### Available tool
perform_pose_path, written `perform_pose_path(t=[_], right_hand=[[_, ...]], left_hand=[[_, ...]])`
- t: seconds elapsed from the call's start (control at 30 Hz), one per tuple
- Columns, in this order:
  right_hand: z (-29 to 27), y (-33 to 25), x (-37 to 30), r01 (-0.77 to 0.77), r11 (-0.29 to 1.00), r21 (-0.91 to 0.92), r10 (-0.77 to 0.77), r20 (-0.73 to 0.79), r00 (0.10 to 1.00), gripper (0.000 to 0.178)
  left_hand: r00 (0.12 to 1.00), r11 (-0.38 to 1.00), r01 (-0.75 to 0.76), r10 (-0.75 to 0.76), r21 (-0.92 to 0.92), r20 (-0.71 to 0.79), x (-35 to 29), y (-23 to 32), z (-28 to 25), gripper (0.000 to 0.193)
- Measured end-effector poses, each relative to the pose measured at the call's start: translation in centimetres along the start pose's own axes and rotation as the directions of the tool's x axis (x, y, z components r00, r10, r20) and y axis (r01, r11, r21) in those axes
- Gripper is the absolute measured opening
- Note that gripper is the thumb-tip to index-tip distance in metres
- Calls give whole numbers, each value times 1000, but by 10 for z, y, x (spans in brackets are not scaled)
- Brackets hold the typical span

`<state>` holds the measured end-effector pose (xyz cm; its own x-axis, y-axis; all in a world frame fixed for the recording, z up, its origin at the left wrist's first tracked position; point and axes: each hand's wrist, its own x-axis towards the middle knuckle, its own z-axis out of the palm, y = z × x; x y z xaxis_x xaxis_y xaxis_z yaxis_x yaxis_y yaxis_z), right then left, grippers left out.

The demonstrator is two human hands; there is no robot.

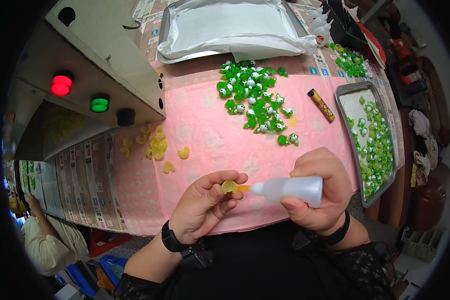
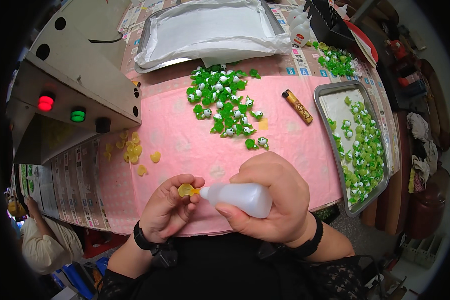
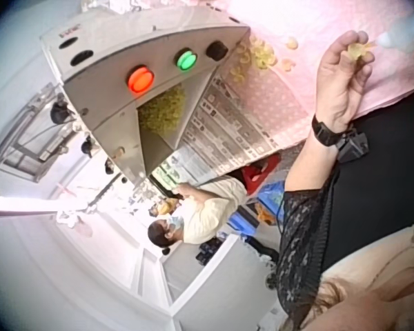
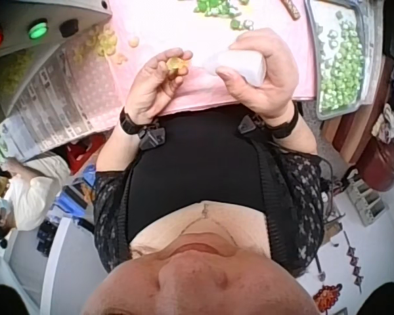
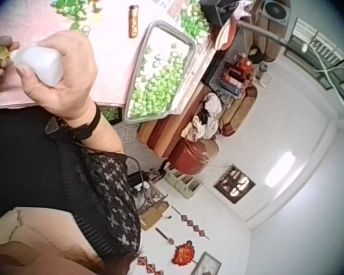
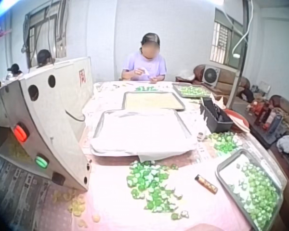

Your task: The person assembles small green and white candy pieces by applying glue from a small bottle to yellow plastic shells and attaching the candies. They repeatedly pick up shells, apply glue, and place the candies, then set the assembled pieces on a pink mat and into a metal tray.

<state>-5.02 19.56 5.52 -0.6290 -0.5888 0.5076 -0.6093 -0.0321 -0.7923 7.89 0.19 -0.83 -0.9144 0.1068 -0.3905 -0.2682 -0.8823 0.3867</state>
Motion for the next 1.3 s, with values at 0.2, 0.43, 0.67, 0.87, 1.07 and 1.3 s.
perform_pose_path(t=[0.2, 0.43, 0.67, 0.87, 1.07, 1.3], right_hand=[[-5, 0, 1, -15, 1000, -11, 15, 12, 1000, 32], [-6, -2, 2, -13, 1000, -16, 13, 38, 999, 31], [-5, -1, 4, -15, 1000, -19, 16, 38, 999, 31], [-2, -1, 4, -41, 999, 23, 40, 32, 999, 31], [2, 2, 4, -53, 997, 51, 50, 62, 997, 31], [-6, 11, -9, -156, 962, 223, 169, -40, 985, 35]], left_hand=[[1000, 1000, -5, 5, 10, -7, 0, 0, 1, 41], [997, 999, 3, 1, -44, 80, 0, 1, -1, 38], [998, 996, 39, -43, 80, 52, 1, 4, 4, 51], [996, 997, 71, -70, -29, 53, 0, 3, -2, 48], [996, 996, 76, -73, -47, 55, 1, 4, 0, 45], [996, 999, 41, -42, 11, 73, 1, 4, -1, 46]])
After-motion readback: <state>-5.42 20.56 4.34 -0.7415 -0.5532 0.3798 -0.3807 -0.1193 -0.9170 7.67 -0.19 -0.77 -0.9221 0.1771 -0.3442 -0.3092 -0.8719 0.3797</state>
